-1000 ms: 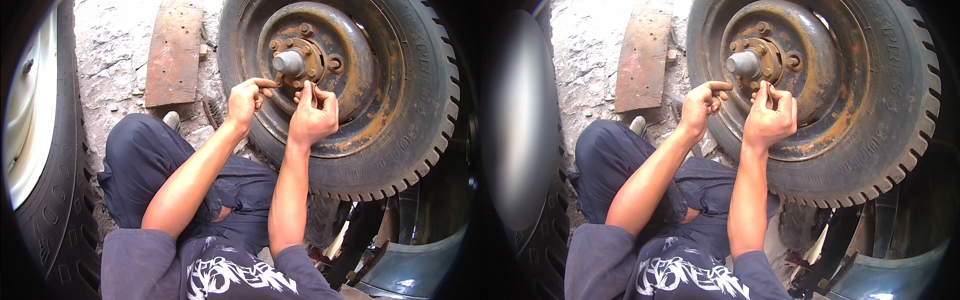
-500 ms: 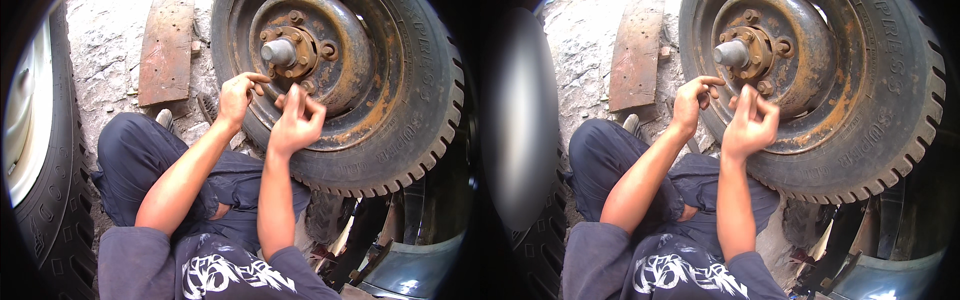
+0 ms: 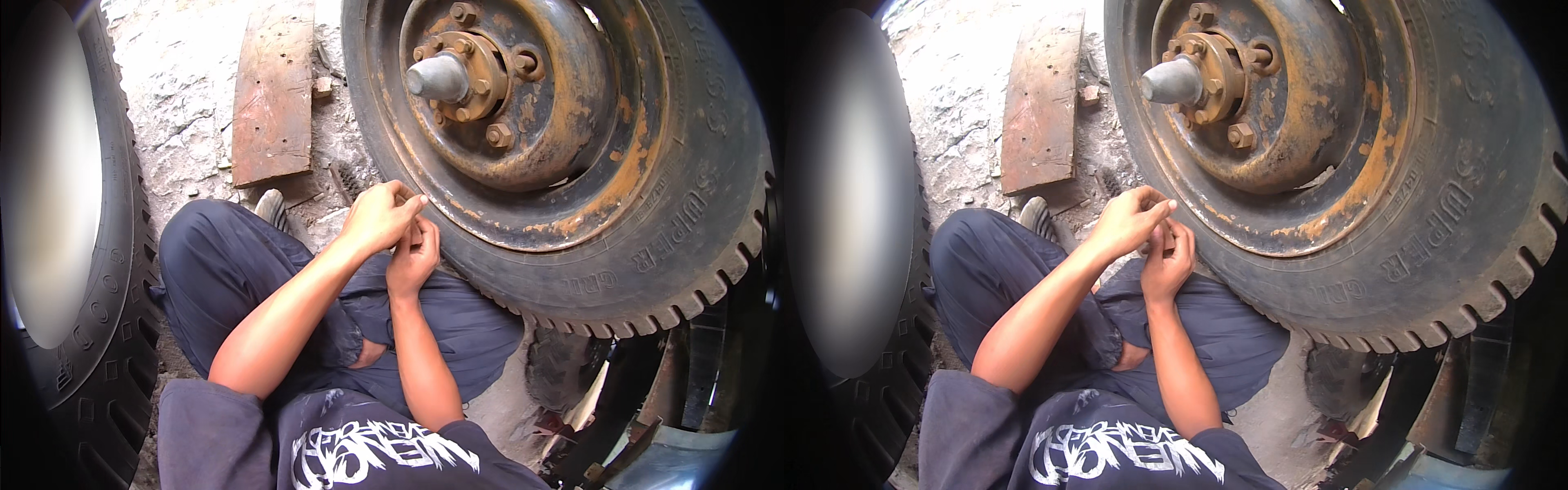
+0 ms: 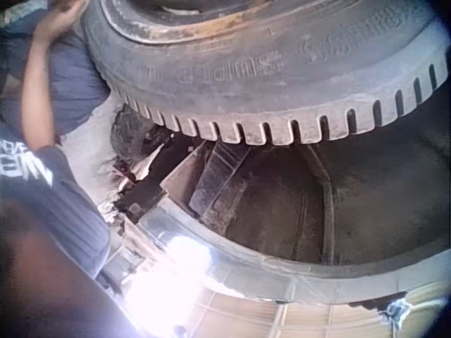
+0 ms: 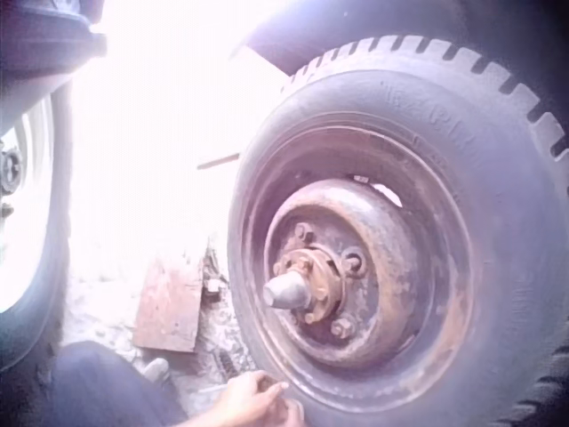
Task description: The person sits on the ground and uses both hands to manipulate a small metal part on the center of a vehicle wheel hub. They repeatedly insert, rotate, and adjust the part around the axle nut area.
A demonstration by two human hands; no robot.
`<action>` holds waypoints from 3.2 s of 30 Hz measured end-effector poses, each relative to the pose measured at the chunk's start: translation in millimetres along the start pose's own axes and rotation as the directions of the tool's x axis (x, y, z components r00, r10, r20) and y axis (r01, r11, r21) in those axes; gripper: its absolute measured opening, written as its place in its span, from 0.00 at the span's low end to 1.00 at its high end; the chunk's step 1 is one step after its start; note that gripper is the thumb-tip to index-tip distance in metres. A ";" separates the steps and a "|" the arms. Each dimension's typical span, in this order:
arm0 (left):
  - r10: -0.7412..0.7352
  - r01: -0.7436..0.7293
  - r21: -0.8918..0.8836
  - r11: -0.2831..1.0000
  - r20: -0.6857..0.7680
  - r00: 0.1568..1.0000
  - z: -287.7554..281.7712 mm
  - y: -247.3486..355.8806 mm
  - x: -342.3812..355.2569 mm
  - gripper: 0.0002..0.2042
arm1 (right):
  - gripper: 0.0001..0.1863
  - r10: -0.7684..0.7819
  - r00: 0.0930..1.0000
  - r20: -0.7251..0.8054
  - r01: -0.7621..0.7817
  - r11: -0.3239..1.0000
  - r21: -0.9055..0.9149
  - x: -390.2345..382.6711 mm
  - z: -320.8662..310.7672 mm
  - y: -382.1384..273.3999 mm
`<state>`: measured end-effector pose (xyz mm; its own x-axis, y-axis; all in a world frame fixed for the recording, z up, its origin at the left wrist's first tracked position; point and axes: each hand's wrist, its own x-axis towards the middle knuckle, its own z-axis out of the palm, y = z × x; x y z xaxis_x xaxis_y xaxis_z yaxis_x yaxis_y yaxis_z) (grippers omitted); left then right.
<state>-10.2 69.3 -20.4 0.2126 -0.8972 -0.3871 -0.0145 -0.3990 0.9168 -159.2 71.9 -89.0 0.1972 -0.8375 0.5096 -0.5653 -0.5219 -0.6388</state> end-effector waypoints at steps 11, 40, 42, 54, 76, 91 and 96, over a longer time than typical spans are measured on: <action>0.127 -0.001 -0.454 0.891 0.246 0.961 4.6 -23.9 0.0 0.10 | 0.16 0.385 0.921 -0.054 -0.267 0.729 0.631 0.2 -4.9 -21.7; 0.204 -0.186 -0.856 0.482 -0.097 0.974 -10.6 16.7 65.6 0.12 | 0.21 0.232 0.817 -0.528 -0.090 0.956 0.280 145.8 61.8 -75.8; 0.200 -0.172 -0.856 0.487 -0.083 0.976 -5.1 13.1 62.1 0.13 | 0.20 0.183 0.817 -0.547 -0.029 0.960 0.277 145.2 60.7 -75.7; 0.090 -0.089 -0.902 0.423 -0.056 0.994 -6.0 17.3 58.2 0.15 | 0.20 0.267 0.840 -0.472 -0.149 0.951 0.272 148.2 66.4 -83.5; 0.090 -0.129 -0.866 0.483 -0.098 0.991 -16.6 8.3 48.4 0.15 | 0.14 0.342 0.825 -0.450 -0.143 0.896 0.420 148.4 69.3 -85.9; 0.117 0.038 -0.683 0.730 0.180 0.977 -14.0 19.7 46.1 0.18 | 0.13 0.268 0.902 -0.338 -0.105 0.896 0.431 83.7 38.5 -73.0; 0.189 0.032 -0.763 0.646 0.201 0.961 17.6 6.6 29.7 0.17 | 0.11 0.355 0.865 -0.355 -0.178 0.879 0.443 78.1 11.1 -59.6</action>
<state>-21.2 36.7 -27.6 0.0055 -0.9758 -0.2185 0.7430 -0.1422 0.6540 -101.2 35.8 -17.6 -0.3145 -0.8518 0.4189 -0.1769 -0.3810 -0.9075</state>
